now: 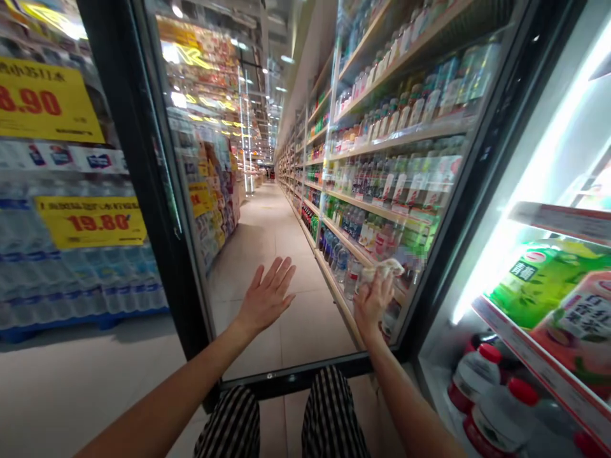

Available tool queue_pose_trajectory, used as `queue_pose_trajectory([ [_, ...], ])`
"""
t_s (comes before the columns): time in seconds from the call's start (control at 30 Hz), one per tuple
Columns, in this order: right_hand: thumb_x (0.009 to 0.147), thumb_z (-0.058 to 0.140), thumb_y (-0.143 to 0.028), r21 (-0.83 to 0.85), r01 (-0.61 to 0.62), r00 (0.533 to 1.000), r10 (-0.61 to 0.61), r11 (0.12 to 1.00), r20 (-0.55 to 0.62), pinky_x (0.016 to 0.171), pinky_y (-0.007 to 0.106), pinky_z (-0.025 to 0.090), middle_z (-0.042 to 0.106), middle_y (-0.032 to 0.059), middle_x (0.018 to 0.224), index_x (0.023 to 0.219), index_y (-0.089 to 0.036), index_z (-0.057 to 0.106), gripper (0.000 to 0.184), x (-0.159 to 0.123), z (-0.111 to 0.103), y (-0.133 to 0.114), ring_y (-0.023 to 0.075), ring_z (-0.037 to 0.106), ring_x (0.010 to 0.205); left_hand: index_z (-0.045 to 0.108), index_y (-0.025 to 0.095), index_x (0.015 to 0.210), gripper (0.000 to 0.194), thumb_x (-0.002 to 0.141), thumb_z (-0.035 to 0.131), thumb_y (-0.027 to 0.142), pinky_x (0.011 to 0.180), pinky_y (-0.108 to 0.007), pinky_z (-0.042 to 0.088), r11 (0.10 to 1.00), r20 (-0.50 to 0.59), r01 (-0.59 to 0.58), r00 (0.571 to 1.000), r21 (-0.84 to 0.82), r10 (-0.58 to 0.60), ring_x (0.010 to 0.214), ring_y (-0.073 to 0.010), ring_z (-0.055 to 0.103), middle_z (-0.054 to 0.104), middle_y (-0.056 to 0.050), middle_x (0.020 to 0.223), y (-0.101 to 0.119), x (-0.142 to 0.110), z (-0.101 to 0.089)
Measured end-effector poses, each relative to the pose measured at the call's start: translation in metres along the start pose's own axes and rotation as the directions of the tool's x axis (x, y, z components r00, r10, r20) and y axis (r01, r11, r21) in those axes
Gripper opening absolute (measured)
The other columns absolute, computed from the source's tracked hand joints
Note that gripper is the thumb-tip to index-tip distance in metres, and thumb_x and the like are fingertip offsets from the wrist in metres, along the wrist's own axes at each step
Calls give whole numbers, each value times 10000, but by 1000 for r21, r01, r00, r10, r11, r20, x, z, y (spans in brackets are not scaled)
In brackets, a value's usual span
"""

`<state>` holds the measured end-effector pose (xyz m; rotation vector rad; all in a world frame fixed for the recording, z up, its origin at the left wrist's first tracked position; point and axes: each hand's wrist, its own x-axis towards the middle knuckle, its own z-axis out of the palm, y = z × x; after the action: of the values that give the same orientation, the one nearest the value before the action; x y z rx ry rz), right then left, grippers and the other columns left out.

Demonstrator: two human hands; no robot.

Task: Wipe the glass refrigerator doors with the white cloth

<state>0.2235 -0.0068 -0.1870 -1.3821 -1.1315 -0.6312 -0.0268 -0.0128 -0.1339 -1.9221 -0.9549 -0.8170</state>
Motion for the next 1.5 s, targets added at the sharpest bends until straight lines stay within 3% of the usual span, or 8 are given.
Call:
queue_pose_trajectory([
  [0.17,836,431,-174,142,516,815,-535,845,224,1083,515,172,413,67,1391,1255,-281,478,435,-29,3,-32,225,254,1350,303,185,1375,610,832,493,388,1111,-413,144,1000,-10,11,1000,-9,-11,1337,-206,272,425,-98,1365,0,1,-1],
  [0.37,876,347,-244,-27,1,1000,-2,1000,-22,1005,601,247,292,191,1437,1363,-174,331,492,-4,2,-3,292,237,1348,310,191,1371,584,842,478,372,1114,-413,129,1000,1,11,1000,-6,-11,1337,-199,272,416,-84,1373,1,-3,0],
  [0.57,839,432,-174,159,503,820,-527,850,222,1087,519,169,416,77,1389,1255,-270,481,431,-36,3,-38,226,244,1355,304,189,1374,602,832,492,368,1114,-410,144,1000,13,20,1000,-12,-19,1343,-199,257,419,-95,1370,0,-4,-1],
  [0.8,882,335,-252,19,-27,999,27,999,19,994,616,250,274,215,1437,1370,-150,314,500,-17,3,-5,301,219,1354,282,191,1384,619,832,491,376,1102,-430,158,1000,13,28,1000,-1,-28,1337,-217,271,401,-99,1382,3,-8,1],
  [1.0,848,426,-182,187,505,808,-537,843,241,1090,516,171,432,79,1377,1268,-261,466,429,-47,5,-40,217,242,1356,303,186,1375,587,845,471,375,1104,-426,151,999,0,47,999,-15,-47,1327,-213,295,427,-98,1363,4,-7,1],
  [1.2,877,355,-240,-1,-13,1000,13,1000,28,1004,612,244,264,194,1449,1364,-172,327,493,-18,1,1,291,228,1352,323,183,1366,572,846,472,372,1110,-423,132,999,1,33,999,-14,-32,1330,-210,288,417,-91,1371,4,-9,2],
  [1.4,851,424,-186,109,404,881,-419,908,221,1065,549,199,366,118,1415,1299,-241,431,452,-34,-1,-5,251,256,1347,335,179,1360,563,848,474,371,1108,-420,129,999,-7,36,999,-11,-36,1323,-215,302,430,-92,1362,4,-8,1],
  [1.5,861,394,-217,32,214,970,-216,976,108,1042,577,214,381,152,1397,1306,-206,422,446,-17,-1,20,278,289,1328,307,185,1373,589,843,487,368,1108,-414,136,999,-21,33,999,-17,-33,1320,-210,308,437,-90,1358,4,-9,2],
])
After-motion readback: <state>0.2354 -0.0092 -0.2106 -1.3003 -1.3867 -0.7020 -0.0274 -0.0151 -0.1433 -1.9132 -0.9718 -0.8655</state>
